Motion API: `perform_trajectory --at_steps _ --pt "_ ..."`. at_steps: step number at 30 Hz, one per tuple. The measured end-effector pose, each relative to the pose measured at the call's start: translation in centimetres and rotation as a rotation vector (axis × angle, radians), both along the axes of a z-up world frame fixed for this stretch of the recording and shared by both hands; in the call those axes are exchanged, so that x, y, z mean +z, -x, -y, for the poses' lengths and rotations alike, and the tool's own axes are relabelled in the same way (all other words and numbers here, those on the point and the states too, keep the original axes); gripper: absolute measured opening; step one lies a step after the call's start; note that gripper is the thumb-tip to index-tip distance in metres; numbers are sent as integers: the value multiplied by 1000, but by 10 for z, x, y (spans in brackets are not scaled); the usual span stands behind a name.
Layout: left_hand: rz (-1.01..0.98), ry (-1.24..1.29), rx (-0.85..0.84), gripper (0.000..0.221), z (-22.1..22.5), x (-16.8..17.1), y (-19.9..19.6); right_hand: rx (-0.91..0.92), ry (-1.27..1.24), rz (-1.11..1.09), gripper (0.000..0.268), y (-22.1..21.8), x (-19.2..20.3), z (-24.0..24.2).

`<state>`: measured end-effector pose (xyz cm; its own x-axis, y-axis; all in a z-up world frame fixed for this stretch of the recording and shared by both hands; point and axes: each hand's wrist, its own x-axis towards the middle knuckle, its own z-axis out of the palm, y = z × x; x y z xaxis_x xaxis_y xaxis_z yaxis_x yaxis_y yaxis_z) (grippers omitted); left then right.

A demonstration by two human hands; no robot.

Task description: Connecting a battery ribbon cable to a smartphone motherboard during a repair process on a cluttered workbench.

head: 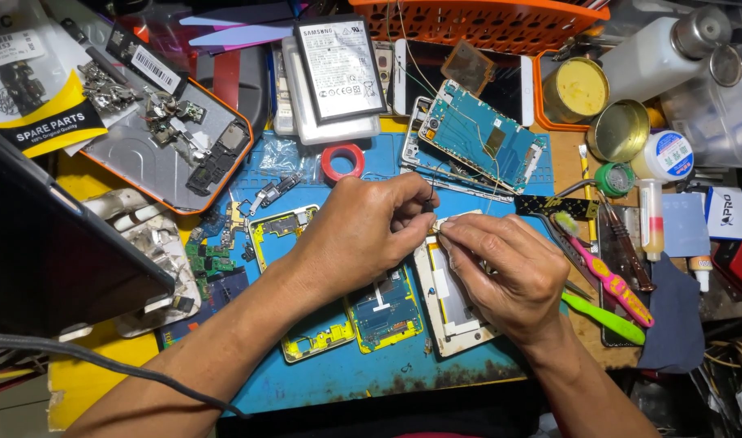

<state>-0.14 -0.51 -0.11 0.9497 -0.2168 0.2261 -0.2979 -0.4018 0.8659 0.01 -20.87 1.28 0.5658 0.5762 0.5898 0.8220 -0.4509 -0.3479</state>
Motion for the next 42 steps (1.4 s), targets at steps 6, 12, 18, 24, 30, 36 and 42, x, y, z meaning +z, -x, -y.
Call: perform_trajectory --at_steps 6,12,18,24,30,36,42 --pt "3 18 14 9 0 -1 0 6 8 -6 9 0 0 0" --pt "-18 25 14 9 0 0 0 -2 13 2 8 0 1 -1" --pt "-18 25 19 9 0 0 0 1 13 13 9 0 -1 1" --pt "-32 27 16 7 0 0 0 21 8 5 9 0 0 0" --pt "-29 35 15 9 1 1 0 26 -2 -1 9 0 0 1" --pt "-27 30 18 10 1 1 0 24 -1 7 9 0 0 1" --pt "-27 25 19 9 1 1 0 19 -6 5 9 0 0 1"
